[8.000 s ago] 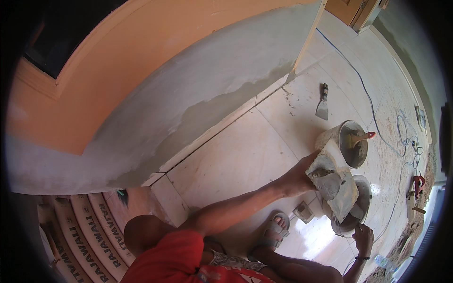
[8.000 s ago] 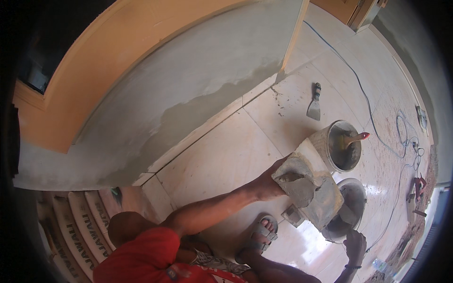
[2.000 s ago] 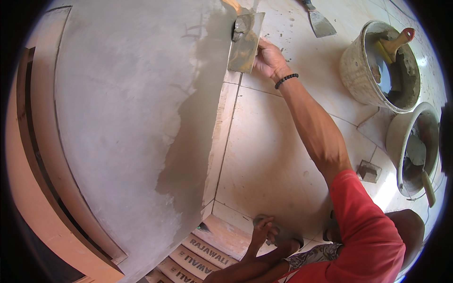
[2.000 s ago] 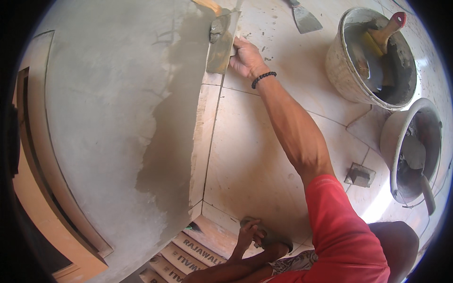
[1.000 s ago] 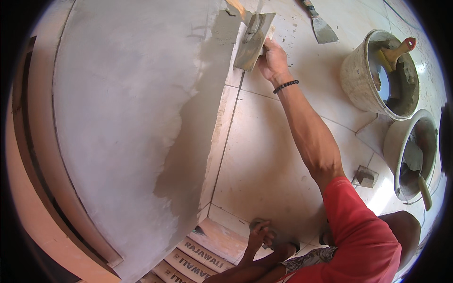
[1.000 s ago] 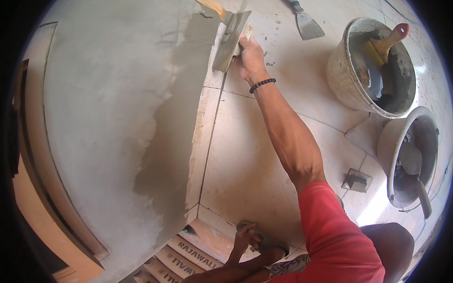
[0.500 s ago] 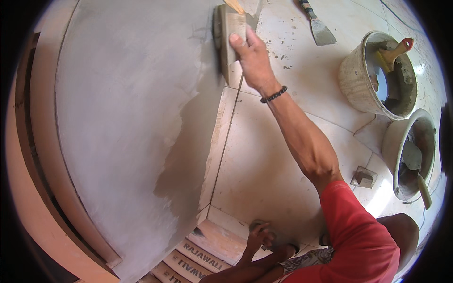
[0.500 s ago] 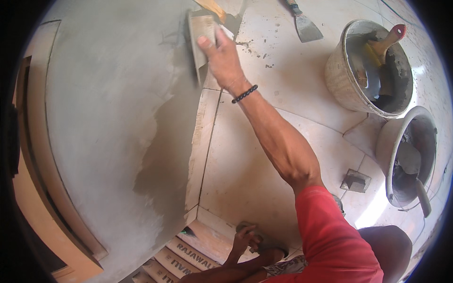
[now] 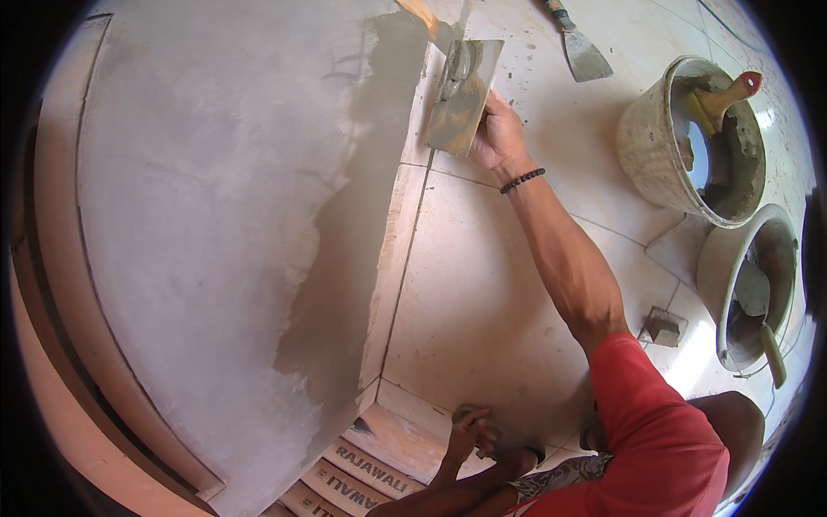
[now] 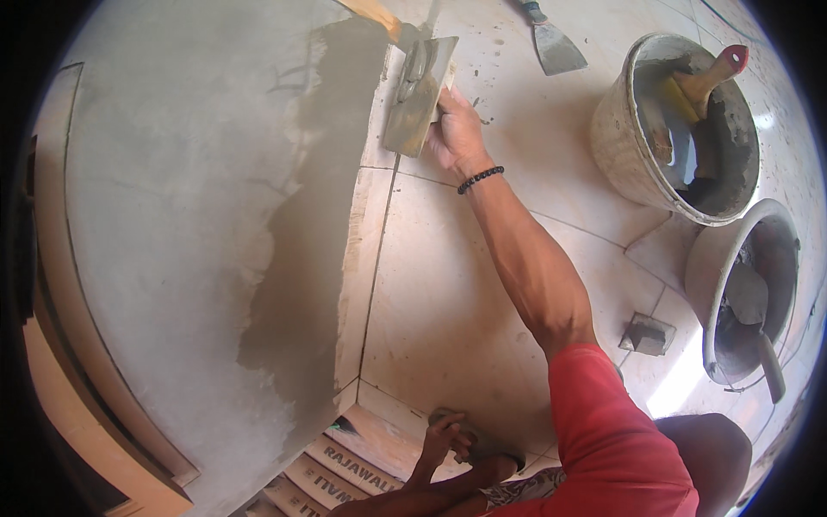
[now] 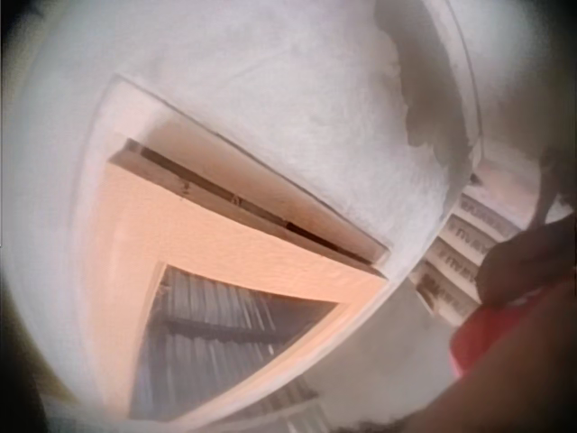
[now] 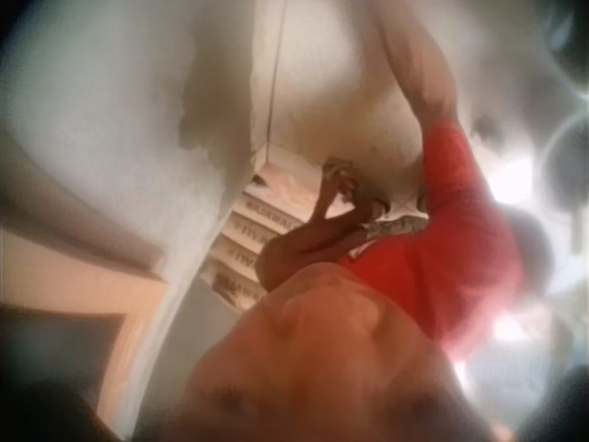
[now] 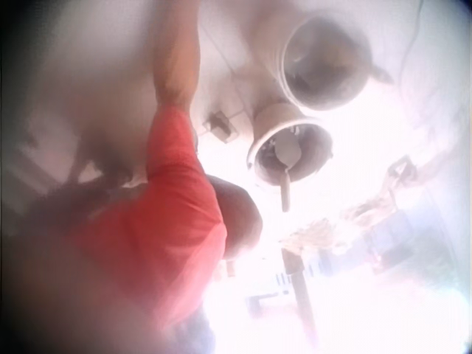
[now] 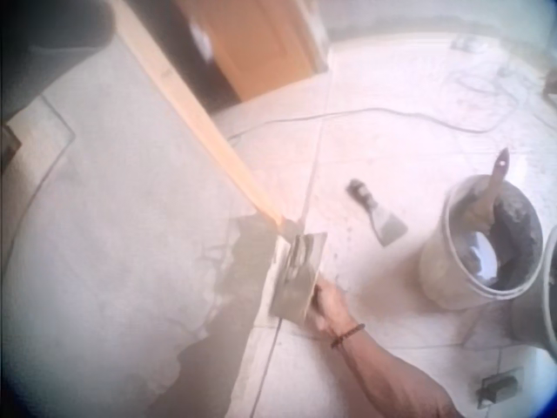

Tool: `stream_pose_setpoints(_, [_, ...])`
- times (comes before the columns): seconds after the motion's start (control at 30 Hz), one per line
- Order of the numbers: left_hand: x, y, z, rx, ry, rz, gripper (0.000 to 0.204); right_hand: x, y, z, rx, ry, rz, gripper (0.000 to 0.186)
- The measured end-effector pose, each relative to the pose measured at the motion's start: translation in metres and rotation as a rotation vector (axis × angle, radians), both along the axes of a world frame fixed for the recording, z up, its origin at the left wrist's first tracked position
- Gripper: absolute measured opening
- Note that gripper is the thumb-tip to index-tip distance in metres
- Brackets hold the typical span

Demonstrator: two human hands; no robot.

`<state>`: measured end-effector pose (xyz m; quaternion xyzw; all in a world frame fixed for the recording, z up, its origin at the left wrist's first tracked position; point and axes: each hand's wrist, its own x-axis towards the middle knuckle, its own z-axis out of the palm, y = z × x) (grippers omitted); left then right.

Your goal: The person scoops plaster from a bucket using a trowel and applies it to a wall section near a door frame. They smooth the surface with a flat tool, repeating the process to cover a larger area.

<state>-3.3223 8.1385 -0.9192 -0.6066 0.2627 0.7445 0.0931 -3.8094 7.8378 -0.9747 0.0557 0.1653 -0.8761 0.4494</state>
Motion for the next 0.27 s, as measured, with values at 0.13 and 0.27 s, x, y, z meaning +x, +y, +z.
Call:
stream_pose_setpoints(0.13, [0.002,0.0,0.0,0.014,0.006,0.012,0.043,-0.005,-0.02,0.009,0.089,0.008,0.005,0.027])
stream_pose_setpoints(0.27, [0.006,0.002,-0.001,0.049,0.013,0.032,0.044,-0.005,-0.029,0.02,0.112,0.127,0.028,0.033])
